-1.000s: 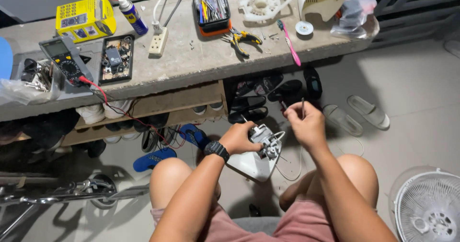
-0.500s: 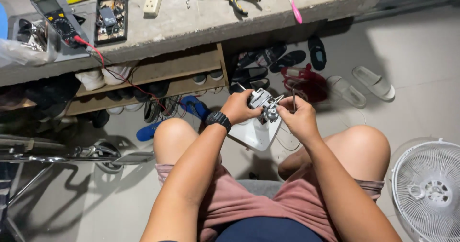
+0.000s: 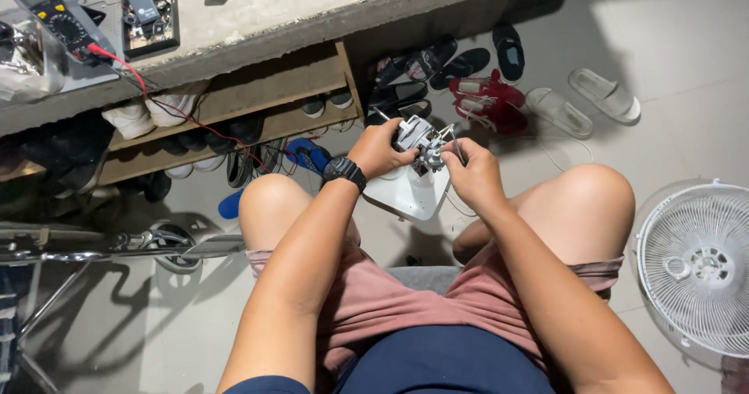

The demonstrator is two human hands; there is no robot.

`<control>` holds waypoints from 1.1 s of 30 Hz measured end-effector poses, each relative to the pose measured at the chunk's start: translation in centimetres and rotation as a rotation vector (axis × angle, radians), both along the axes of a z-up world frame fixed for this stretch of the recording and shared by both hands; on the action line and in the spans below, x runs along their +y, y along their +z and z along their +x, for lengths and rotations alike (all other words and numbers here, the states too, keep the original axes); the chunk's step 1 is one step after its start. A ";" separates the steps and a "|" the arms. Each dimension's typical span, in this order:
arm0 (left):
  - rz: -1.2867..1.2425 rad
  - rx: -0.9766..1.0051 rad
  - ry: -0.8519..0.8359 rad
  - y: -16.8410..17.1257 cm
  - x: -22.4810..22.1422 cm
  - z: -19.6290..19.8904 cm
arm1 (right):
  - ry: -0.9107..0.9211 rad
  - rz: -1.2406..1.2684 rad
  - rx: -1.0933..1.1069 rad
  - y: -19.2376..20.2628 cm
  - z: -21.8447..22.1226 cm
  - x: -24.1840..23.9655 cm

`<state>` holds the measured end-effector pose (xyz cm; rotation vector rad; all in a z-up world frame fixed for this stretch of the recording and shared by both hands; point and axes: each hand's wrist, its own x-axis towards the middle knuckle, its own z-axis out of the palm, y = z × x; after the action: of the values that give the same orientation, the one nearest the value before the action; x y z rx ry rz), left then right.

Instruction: Repairing a fan motor by applying lubricant and inspecting internal components

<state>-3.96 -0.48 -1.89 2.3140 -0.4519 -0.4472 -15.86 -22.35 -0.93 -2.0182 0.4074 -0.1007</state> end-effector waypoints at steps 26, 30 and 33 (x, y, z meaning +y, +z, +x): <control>0.060 0.043 -0.065 1.2 -0.3 0.7 | -0.074 -0.085 0.014 -4.5 6.1 -1.3; 0.068 0.051 -0.074 1.0 -0.2 1.1 | -0.062 -0.054 0.003 -4.2 6.4 -0.8; 0.073 0.054 -0.088 1.3 -0.2 0.8 | -0.072 -0.021 0.002 -5.1 7.2 -0.5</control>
<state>-3.16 -0.66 -0.59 2.3530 -0.5204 -0.5764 -8.70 -22.84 -6.08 -2.0249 0.4823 -0.1477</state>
